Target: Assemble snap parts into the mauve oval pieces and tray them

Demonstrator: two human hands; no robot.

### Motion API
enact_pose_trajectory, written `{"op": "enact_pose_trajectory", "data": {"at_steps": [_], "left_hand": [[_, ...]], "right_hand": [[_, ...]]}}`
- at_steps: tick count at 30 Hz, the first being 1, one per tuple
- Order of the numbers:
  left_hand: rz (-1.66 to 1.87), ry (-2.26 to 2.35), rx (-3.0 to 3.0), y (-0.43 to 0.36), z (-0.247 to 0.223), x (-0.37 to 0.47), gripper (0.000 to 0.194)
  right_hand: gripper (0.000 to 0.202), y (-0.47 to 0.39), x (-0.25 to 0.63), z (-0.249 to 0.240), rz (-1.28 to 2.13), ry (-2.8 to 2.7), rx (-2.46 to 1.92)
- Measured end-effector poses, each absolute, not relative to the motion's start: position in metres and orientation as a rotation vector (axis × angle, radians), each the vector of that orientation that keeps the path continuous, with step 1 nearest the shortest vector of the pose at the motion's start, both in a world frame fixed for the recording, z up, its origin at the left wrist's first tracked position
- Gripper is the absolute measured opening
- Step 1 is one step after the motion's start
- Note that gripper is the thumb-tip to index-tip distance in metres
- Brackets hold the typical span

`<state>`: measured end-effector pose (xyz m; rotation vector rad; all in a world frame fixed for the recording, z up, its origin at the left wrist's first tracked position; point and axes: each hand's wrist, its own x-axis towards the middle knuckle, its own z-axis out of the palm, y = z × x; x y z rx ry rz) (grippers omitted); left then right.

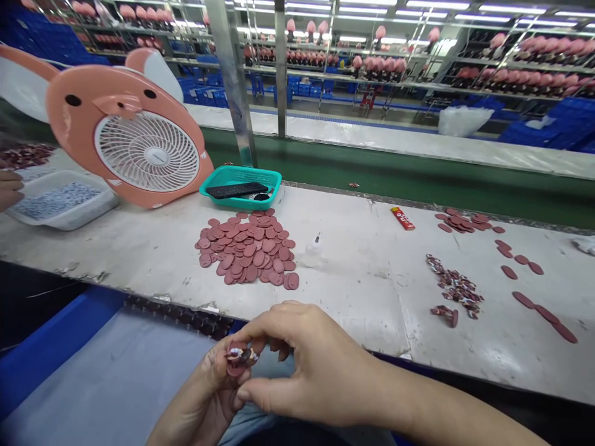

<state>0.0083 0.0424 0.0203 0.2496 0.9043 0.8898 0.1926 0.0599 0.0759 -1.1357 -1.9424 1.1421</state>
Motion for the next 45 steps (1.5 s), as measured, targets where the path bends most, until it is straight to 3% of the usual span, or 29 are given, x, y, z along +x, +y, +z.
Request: {"op": "enact_pose_trajectory", "data": {"at_steps": [2, 9, 21, 28, 31, 36, 39, 45], "left_hand": [[0.888, 0.896, 0.252, 0.042, 0.022, 0.007, 0.044], [0.891, 0.924, 0.184, 0.042, 0.024, 0.008, 0.044], [0.884, 0.915, 0.139, 0.043, 0.024, 0.004, 0.040], [0.888, 0.888, 0.220, 0.047, 0.012, -0.008, 0.049], [0.944, 0.888, 0.286, 0.050, 0.005, -0.014, 0.066], [1.291, 1.127, 0.384, 0.048, -0.004, -0.013, 0.042], [1.366, 1.136, 0.458, 0.046, -0.009, -0.010, 0.043], [1.423, 1.229, 0.468, 0.044, -0.016, -0.018, 0.038]], "right_hand": [[0.040, 0.060, 0.195, 0.076, 1.127, -1.952, -1.110], [0.013, 0.060, 0.193, 0.064, 1.092, -1.968, -1.041], [0.019, 0.066, 0.184, 0.056, 1.086, -1.959, -1.030], [0.010, 0.072, 0.177, 0.059, 1.087, -1.981, -1.059], [0.008, 0.074, 0.171, 0.055, 0.924, -2.001, -1.081], [0.014, 0.071, 0.151, 0.034, 0.256, -2.078, -1.037], [0.021, 0.068, 0.136, 0.019, -0.051, -2.120, -0.937], [0.018, 0.071, 0.113, 0.003, -0.064, -2.127, -0.847]]}}
